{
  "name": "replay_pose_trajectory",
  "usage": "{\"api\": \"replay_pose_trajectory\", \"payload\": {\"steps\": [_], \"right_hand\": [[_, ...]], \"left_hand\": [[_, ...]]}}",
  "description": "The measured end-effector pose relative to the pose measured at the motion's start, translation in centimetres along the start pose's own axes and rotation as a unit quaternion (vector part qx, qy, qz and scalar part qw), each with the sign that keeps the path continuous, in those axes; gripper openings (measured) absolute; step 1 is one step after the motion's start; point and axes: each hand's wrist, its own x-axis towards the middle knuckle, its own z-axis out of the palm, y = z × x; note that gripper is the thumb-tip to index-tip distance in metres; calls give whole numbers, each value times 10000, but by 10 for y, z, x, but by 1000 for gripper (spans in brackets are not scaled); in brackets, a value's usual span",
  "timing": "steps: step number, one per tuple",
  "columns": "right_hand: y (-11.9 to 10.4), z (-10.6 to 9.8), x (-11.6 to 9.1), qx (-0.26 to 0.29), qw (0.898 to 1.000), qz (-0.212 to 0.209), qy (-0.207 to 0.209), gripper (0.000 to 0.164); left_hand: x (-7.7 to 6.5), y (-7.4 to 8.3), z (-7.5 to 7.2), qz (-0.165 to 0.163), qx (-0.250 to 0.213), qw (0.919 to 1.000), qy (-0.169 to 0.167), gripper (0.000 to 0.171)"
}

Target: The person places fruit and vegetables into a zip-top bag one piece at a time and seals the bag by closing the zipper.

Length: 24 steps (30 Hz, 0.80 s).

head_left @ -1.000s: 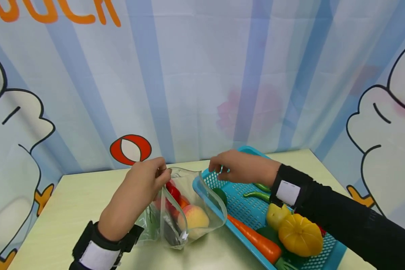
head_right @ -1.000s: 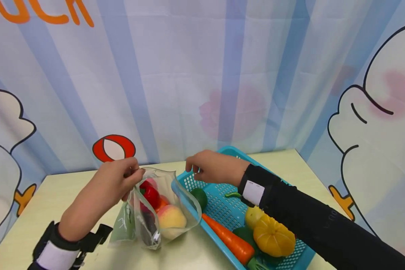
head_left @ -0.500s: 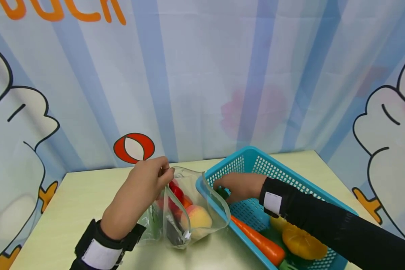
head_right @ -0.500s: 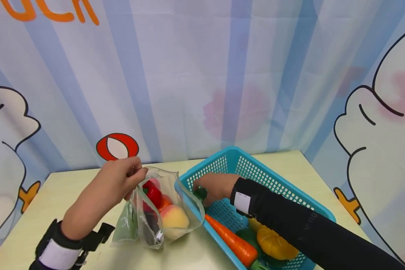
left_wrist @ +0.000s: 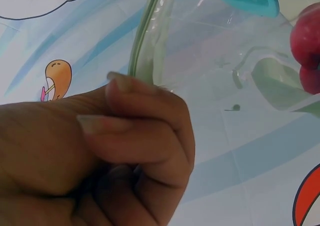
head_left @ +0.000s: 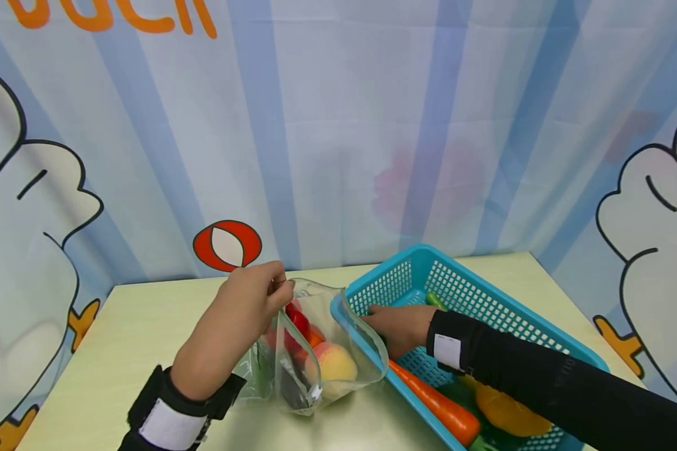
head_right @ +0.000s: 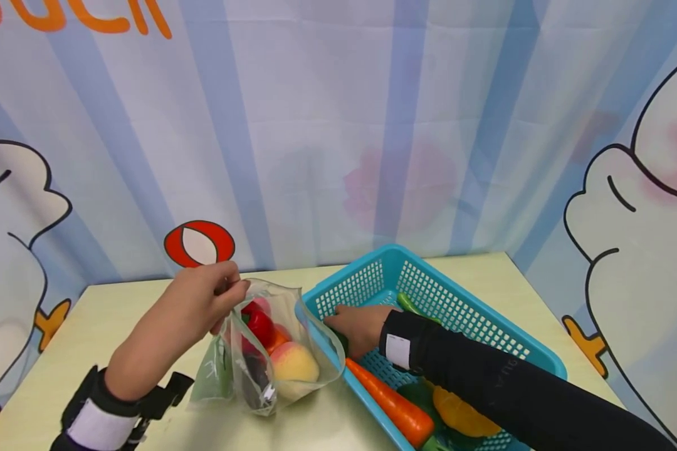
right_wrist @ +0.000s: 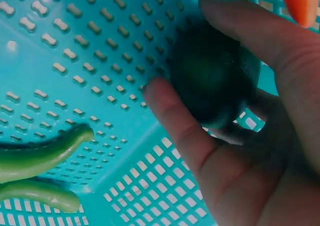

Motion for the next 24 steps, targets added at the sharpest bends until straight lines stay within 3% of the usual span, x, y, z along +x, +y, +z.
{"api": "replay_pose_trajectory", "payload": {"steps": [8,12,24], "right_hand": [[2,-16,-8,475,9979,357,252,68],[3,-28,-16,703,9956,394,486,67],[-3,-68,-54,940,9878,108,1235,69]], "left_hand": [[1,2,0,11,85,10000,37,21],[2,3,0,-9,90,10000,7,20],[-1,3,1,59,75,9999,-37,20]]}}
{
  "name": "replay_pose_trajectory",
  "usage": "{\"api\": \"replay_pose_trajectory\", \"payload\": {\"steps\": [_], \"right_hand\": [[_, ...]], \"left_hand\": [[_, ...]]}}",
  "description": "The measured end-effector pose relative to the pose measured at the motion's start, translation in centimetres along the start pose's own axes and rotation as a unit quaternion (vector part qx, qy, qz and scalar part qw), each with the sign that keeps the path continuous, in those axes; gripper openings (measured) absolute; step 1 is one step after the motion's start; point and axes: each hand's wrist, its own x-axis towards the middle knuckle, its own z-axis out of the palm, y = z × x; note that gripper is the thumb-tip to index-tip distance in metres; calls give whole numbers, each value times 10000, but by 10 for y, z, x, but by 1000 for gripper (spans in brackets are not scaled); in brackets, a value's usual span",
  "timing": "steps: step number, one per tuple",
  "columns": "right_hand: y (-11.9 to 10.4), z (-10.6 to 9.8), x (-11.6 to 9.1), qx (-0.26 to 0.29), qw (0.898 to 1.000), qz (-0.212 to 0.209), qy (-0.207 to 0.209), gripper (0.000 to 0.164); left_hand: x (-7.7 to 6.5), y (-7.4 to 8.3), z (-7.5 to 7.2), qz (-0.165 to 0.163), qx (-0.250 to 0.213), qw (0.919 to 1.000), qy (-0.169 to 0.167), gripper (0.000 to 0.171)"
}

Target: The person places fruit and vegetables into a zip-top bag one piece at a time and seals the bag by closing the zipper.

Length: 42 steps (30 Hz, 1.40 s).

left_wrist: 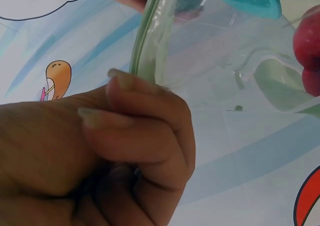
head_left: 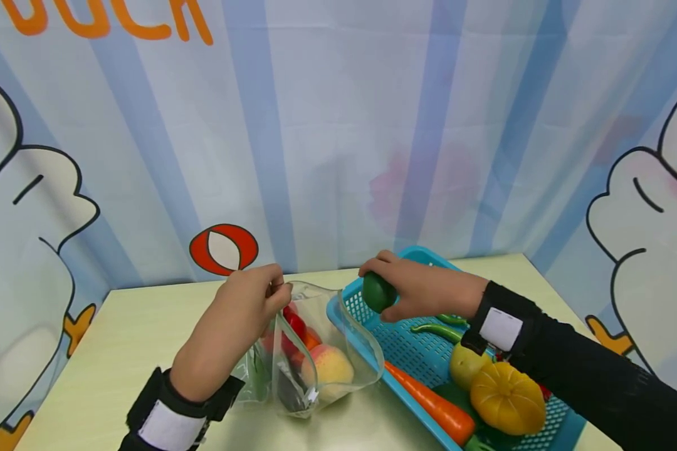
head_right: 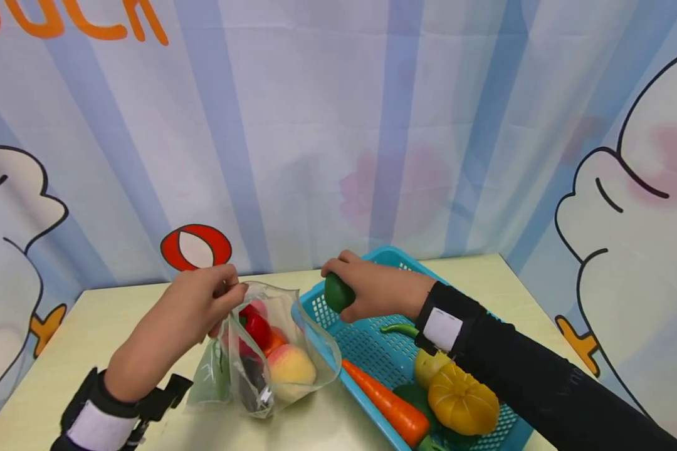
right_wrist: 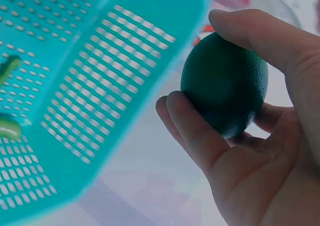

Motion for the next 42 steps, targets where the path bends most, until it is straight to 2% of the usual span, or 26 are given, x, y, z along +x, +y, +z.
{"api": "replay_pose_trajectory", "payload": {"steps": [5,9,15,21,24,26,32,37,39,42], "right_hand": [[-17,-15,-14,106,9996,-148,237,69],[-34,-17,-23,251,9987,-394,214,69],[-57,-9,-32,137,9979,-612,157,68],[-68,7,-24,119,9952,-969,-77,69],[-69,18,-18,-215,9924,-1210,-68,69],[-69,25,-14,-664,9884,-1362,68,70],[-71,44,-3,-1976,9657,-1563,624,70],[-68,56,5,-2639,9481,-1519,913,70],[-67,58,7,-2704,9468,-1479,924,72],[-65,59,8,-2582,9521,-1383,875,69]], "left_hand": [[1,0,0,4,29,10000,41,20],[2,0,-1,-36,71,10000,34,19],[-1,-1,-1,-24,34,10000,37,19],[-1,-1,-1,-14,64,10000,55,20],[-1,-1,-1,-27,84,10000,25,20],[0,-1,-1,-30,94,10000,17,20],[2,-1,0,-14,154,9999,77,21],[1,0,0,-27,130,9999,62,21],[1,0,1,-29,109,9999,45,22],[1,1,1,-2,117,9999,65,23]]}}
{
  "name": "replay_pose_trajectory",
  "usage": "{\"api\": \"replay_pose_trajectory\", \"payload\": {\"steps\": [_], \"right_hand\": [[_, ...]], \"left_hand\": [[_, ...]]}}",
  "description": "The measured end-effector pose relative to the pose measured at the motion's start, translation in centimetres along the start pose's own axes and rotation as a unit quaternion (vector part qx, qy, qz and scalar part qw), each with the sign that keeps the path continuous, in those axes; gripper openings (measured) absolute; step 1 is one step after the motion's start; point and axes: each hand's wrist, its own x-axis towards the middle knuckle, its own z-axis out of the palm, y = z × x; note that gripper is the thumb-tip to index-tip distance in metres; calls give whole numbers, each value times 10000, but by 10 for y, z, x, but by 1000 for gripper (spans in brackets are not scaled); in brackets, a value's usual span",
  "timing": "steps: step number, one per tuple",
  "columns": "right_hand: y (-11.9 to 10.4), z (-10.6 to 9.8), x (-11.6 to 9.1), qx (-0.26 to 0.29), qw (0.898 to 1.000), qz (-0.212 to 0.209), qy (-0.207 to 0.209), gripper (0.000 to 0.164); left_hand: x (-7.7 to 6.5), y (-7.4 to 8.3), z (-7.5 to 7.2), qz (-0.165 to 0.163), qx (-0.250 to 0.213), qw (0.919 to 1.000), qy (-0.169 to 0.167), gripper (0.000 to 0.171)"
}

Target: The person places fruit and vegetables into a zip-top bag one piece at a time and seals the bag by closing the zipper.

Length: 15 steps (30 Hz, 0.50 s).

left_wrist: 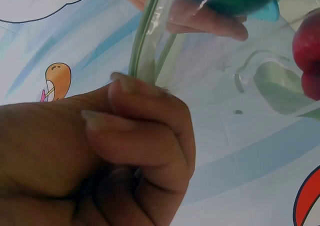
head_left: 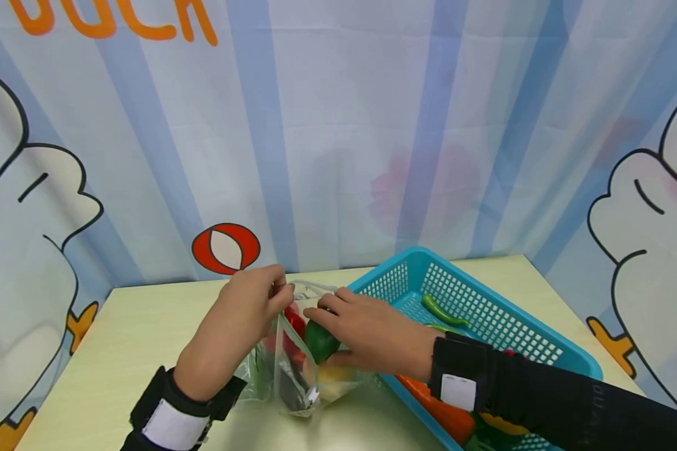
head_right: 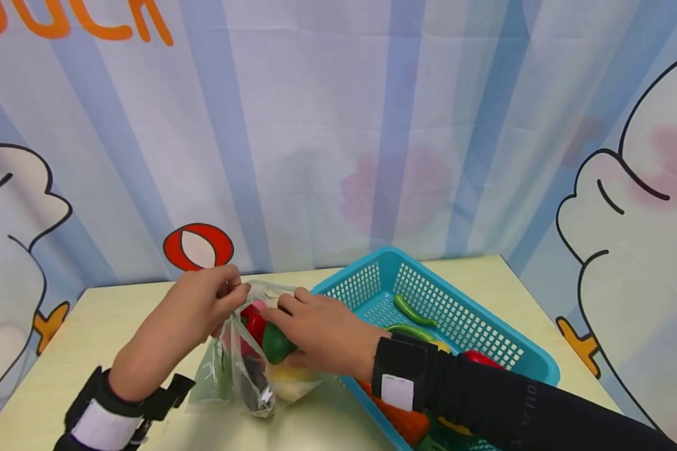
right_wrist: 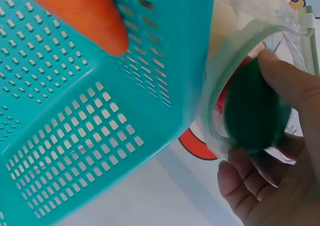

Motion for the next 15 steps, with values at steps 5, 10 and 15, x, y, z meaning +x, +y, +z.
{"api": "replay_pose_trajectory", "payload": {"steps": [5,10,15], "right_hand": [[3,-3,-1,673,9975,118,178,45],[12,-7,-9,2034,9762,455,600,18],[24,-1,-24,2749,9505,1353,516,32]], "left_hand": [[-2,-1,-2,49,11,10000,63,22],[-3,-3,-2,34,-93,9999,31,21],[-2,-3,-1,-6,-114,9999,12,20]]}}
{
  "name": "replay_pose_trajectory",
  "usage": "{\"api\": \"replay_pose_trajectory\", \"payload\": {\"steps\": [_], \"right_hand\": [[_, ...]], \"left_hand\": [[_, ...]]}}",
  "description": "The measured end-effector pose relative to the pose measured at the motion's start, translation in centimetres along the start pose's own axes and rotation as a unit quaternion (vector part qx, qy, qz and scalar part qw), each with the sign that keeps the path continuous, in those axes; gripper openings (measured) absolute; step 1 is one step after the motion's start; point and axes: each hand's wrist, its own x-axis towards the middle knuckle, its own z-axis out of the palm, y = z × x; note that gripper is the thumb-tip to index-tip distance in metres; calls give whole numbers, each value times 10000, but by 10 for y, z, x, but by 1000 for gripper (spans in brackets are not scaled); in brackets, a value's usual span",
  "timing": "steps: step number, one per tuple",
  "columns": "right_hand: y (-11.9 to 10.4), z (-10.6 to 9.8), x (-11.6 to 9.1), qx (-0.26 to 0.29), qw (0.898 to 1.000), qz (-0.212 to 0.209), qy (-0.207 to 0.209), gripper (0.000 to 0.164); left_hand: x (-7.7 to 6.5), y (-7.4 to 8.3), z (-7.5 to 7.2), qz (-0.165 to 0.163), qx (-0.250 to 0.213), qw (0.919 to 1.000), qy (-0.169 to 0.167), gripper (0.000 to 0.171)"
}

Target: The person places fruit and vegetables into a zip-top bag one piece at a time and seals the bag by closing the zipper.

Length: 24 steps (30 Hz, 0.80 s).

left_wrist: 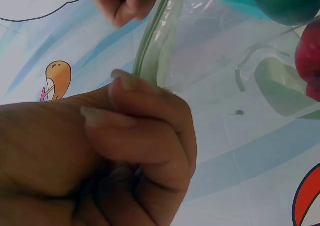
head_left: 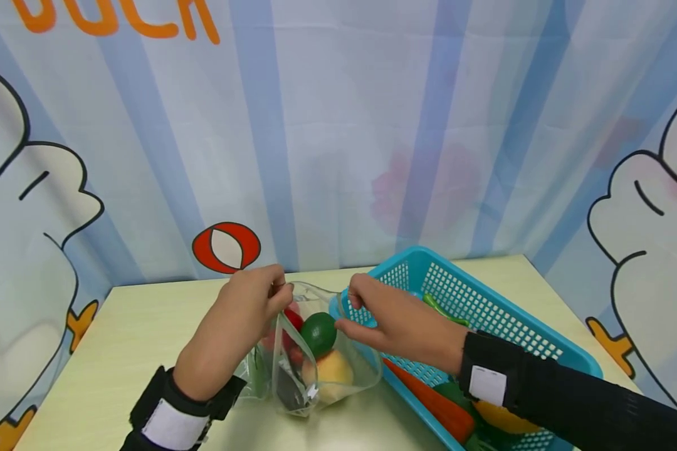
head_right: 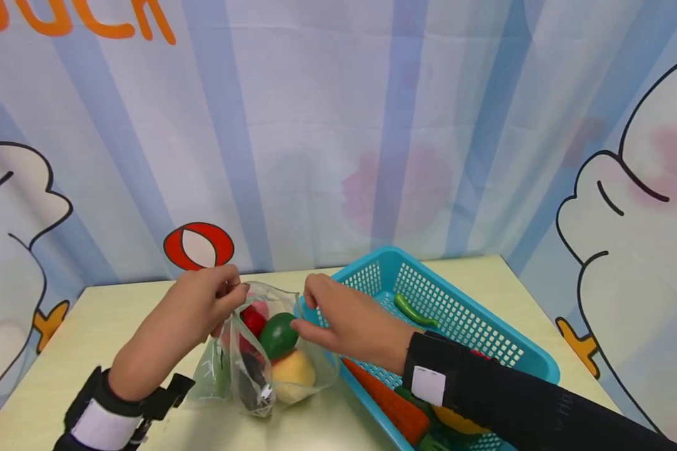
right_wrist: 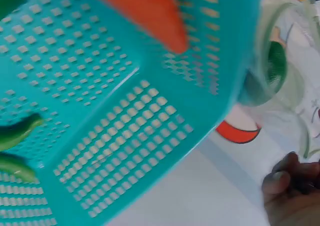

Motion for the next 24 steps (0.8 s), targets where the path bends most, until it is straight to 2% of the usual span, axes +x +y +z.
{"api": "replay_pose_trajectory", "payload": {"steps": [3,6,9,12,16,20,24], "right_hand": [[9,1,-4,-47,9978,563,-351,43],[16,2,-6,-150,9921,849,-906,50],[21,4,-6,-157,9862,732,-1474,46],[23,6,-4,15,9827,286,-1831,40],[21,7,0,270,9807,-140,-1929,41],[19,4,3,383,9802,-147,-1936,43],[15,-3,7,324,9844,-212,-1715,44]], "left_hand": [[0,0,0,-32,2,10000,-15,19],[1,0,0,-63,34,10000,-46,21],[2,1,0,-114,113,9998,-107,23],[3,2,0,-185,148,9996,-167,25],[0,1,-2,-331,42,9993,-175,25],[-3,-3,-9,-529,-189,9981,-251,25],[-4,-4,-23,-487,-278,9982,-203,25]]}}
